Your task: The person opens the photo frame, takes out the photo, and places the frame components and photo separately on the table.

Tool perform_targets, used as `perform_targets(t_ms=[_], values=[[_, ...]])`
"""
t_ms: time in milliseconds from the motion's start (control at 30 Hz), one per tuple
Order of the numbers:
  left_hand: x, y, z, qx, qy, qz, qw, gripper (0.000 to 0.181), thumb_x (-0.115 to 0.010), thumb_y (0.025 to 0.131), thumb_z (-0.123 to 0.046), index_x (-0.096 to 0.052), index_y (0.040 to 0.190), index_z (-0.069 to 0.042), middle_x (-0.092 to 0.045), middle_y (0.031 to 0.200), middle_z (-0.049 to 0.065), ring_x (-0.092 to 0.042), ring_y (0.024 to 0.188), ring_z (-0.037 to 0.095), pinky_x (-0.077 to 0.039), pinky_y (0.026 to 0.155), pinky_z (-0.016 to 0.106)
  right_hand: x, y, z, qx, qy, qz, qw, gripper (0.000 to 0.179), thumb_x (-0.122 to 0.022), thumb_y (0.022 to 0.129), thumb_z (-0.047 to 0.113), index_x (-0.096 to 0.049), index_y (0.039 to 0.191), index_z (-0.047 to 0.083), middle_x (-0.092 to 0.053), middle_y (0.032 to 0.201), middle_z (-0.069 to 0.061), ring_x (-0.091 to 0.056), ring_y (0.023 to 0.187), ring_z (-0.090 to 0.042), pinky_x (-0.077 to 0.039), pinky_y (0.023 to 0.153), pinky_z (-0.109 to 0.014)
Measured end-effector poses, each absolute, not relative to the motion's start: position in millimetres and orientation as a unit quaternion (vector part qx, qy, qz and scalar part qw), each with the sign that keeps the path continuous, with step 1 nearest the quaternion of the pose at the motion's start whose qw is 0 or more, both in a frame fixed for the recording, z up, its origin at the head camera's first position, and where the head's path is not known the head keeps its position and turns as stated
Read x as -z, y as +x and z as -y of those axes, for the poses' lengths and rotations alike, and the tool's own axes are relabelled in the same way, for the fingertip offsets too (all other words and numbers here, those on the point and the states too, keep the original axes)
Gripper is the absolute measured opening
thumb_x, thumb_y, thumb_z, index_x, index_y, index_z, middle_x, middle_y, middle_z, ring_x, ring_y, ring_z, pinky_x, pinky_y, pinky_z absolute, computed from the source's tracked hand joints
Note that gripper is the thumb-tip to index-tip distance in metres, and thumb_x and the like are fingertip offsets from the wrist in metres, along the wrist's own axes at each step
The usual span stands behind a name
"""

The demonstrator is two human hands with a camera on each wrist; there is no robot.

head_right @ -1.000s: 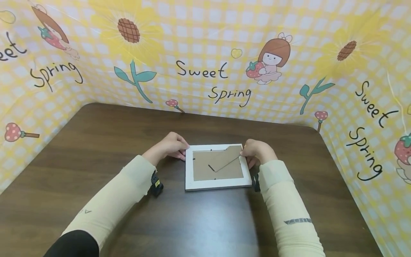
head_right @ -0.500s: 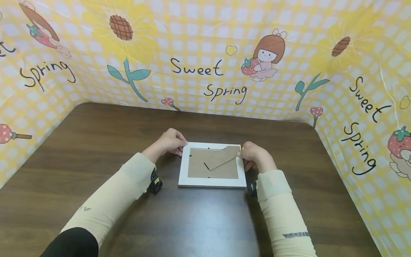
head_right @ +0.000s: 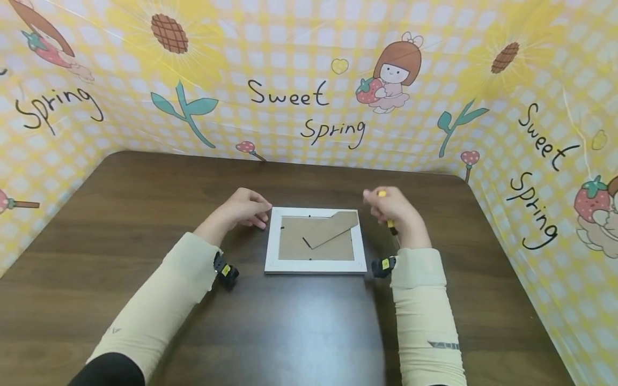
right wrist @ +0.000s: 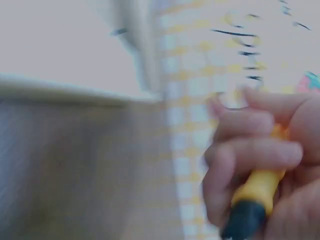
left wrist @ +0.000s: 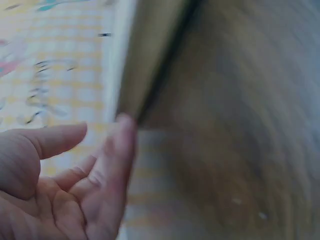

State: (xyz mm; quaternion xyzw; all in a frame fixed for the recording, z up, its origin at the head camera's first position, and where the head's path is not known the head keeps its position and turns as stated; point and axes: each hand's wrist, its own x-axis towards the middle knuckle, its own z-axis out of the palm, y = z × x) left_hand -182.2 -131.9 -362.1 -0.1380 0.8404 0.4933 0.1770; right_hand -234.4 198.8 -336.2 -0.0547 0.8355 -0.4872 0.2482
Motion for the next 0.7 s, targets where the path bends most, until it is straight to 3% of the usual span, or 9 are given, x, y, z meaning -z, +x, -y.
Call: perform_targets(t_ms=[100,233,433,567,700], values=[[356,-171,136,-0.510,-0.137,-0.834,0.158,0.033,-0.058,0.101,-0.026,-0.063,0.122,-0.002,-0.069,0.094,0.012,-0.071,0.072,0.016,-0.055,0.080,0.034,325,-234,-196,0.583,-0.060,-0.788,0.189,0.032,-0.049,0.105,0.034,-0.058,0.098,0.004,-0.045,0.049,0.008,-0.034,0.042,-0.006,-0.037,0.049,-0.024],[350,-158,132,-0.550,-0.137,-0.813,0.132,0.033,-0.058,0.101,-0.029,-0.064,0.124,-0.005,-0.070,0.104,0.013,-0.072,0.081,0.018,-0.053,0.087,0.038,318,-229,-181,0.721,-0.078,-0.672,0.149,0.033,-0.050,0.105,0.030,-0.063,0.084,0.007,-0.048,0.046,0.005,-0.035,0.039,-0.007,-0.035,0.047,-0.022],[360,-146,108,-0.604,-0.147,-0.778,0.091,0.030,-0.059,0.101,-0.027,-0.064,0.123,-0.008,-0.069,0.115,0.015,-0.070,0.092,0.021,-0.050,0.079,0.033,328,-216,-146,0.897,-0.091,-0.420,0.105,0.063,-0.029,0.108,0.045,-0.061,0.064,0.012,-0.041,0.039,0.003,-0.027,0.039,-0.011,-0.032,0.056,-0.027],[376,-142,101,-0.619,-0.162,-0.766,0.060,0.028,-0.059,0.100,-0.022,-0.065,0.122,-0.006,-0.068,0.113,0.015,-0.064,0.082,0.018,-0.049,0.071,0.027,347,-209,-122,0.950,-0.058,-0.293,0.089,0.073,-0.026,0.105,0.056,-0.052,0.054,0.011,-0.032,0.038,0.002,-0.025,0.037,-0.012,-0.034,0.054,-0.029],[386,-138,103,-0.636,-0.190,-0.747,0.031,0.025,-0.059,0.099,-0.017,-0.066,0.120,-0.004,-0.068,0.102,0.013,-0.058,0.070,0.012,-0.048,0.064,0.022,366,-206,-100,0.975,-0.036,-0.190,0.109,0.072,-0.026,0.105,0.054,-0.035,0.047,0.011,-0.028,0.037,0.001,-0.021,0.037,-0.013,-0.036,0.049,-0.029]])
